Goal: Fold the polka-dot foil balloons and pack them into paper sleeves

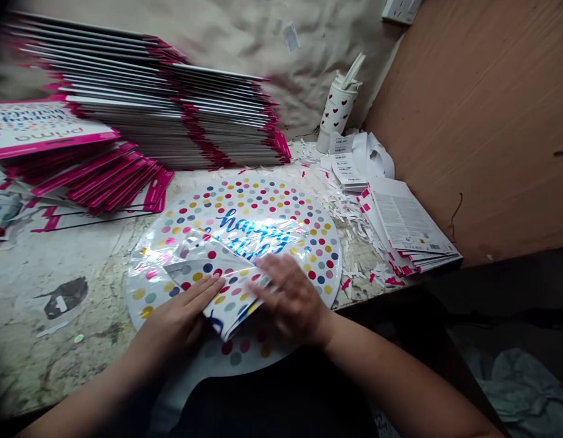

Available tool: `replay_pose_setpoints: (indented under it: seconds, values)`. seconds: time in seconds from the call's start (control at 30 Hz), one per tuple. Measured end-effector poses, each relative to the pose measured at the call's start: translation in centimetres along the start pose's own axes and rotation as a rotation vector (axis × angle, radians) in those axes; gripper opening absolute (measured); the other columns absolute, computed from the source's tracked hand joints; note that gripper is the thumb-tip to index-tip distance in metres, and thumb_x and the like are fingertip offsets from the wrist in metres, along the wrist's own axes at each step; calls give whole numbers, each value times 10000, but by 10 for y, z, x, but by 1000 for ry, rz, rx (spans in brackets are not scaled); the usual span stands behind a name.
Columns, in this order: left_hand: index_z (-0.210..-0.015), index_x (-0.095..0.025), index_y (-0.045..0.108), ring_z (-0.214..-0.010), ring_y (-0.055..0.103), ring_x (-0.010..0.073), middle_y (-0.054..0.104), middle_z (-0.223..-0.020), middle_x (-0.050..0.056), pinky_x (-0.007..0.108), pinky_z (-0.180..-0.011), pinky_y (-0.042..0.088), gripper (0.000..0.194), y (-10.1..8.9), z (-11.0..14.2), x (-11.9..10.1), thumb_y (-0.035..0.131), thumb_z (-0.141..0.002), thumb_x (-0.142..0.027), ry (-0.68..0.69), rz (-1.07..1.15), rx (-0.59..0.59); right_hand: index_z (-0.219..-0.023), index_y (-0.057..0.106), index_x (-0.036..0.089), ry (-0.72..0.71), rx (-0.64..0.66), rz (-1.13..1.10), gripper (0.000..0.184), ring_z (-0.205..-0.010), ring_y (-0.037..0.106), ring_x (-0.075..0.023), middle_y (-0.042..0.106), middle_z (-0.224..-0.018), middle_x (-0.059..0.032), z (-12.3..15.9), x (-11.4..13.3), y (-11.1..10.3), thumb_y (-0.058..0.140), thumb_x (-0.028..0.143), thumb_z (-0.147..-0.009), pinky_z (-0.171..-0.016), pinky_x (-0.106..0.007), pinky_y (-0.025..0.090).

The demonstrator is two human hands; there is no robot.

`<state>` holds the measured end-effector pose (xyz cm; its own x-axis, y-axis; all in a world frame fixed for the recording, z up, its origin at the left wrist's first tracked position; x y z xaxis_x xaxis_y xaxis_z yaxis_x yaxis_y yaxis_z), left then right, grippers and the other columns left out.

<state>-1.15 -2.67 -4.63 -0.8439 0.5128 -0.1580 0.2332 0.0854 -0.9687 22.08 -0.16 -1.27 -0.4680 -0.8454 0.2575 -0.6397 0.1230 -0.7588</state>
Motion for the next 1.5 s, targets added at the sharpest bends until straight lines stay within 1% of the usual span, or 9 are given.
replay_pose_setpoints:
  seconds: [0.1,0.3,0.4,0.6,0.83,1.0,1.17,1.33,1.5]
  values:
    - [-1392,-214,326,-1285,393,199,443,-1385,58,342,-1026,412,564,5,2,3,351,-837,-120,154,145,-11,-1454,-7,114,382,59,-69,927,-1376,175,-284,176,-1485,-205,15,-26,9,594,383,-801,-1062,-480,332]
    - [-1402,-292,273,-1325,325,235,390,-1424,37,430,-1043,377,528,2,1,1,360,-897,-167,331,195,168,-1251,511,204,-308,341,-74,350,-1267,422,-189,554,-1280,-79,7,-23,22,451,173,-908,-1082,-447,287]
    - [-1352,-263,395,-1228,461,241,552,-1287,67,422,-1009,418,460,-3,13,-1,376,-903,-164,334,179,67,-1100,618,163,-318,420,-147,260,-1143,551,-175,612,-1199,-81,5,-23,22,445,157,-907,-999,-394,397]
    - [-952,-232,687,-839,633,203,705,-887,38,301,-735,523,236,-15,6,4,483,-843,-280,-251,601,124,-933,690,200,363,550,-551,220,-864,669,-156,722,-924,-11,-17,-36,24,570,133,-761,-763,-255,488]
    - [-597,-199,467,-325,445,106,567,-450,-22,190,-322,305,374,-23,-37,21,540,-720,-544,-884,850,461,-793,590,183,1094,619,-474,198,-388,549,-126,574,-469,21,-47,-47,36,428,255,-881,-413,-234,454]
    - [-590,-197,470,-304,464,127,582,-423,5,206,-315,328,382,-13,-48,21,537,-707,-555,-910,880,515,-1084,548,143,929,433,-180,280,-905,620,-274,658,-958,-168,-51,-35,37,373,269,-906,-773,-428,491]
    - [-684,-178,539,-391,556,150,644,-530,34,225,-358,401,377,-23,-44,25,583,-692,-553,-940,957,506,-1396,313,224,386,481,59,558,-1350,216,-328,284,-1471,-109,-52,-23,62,344,490,-906,-1075,-553,168]
    - [-1000,-172,601,-919,662,233,685,-1038,118,300,-709,561,474,-44,-20,35,712,-624,-440,-1217,1373,409,-1437,211,248,437,573,51,610,-1387,87,-309,156,-1519,-60,-48,-37,72,226,553,-909,-1104,-525,95]
    - [-779,-191,597,-619,663,175,677,-641,27,219,-490,524,337,-29,-38,18,774,-573,-390,-1257,1401,585,-1433,216,233,439,576,-3,631,-1387,63,-314,132,-1523,-68,-55,-36,72,180,574,-904,-1102,-525,77]
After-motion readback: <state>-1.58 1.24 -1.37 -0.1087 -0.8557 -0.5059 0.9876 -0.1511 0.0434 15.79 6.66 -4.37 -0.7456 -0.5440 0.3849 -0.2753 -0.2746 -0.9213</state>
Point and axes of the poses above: each hand's wrist, its own z-axis away from the middle knuckle, its own y-axis out of the palm, x = y × z, the point moved 2 cm from there along -z, towards the middle knuckle
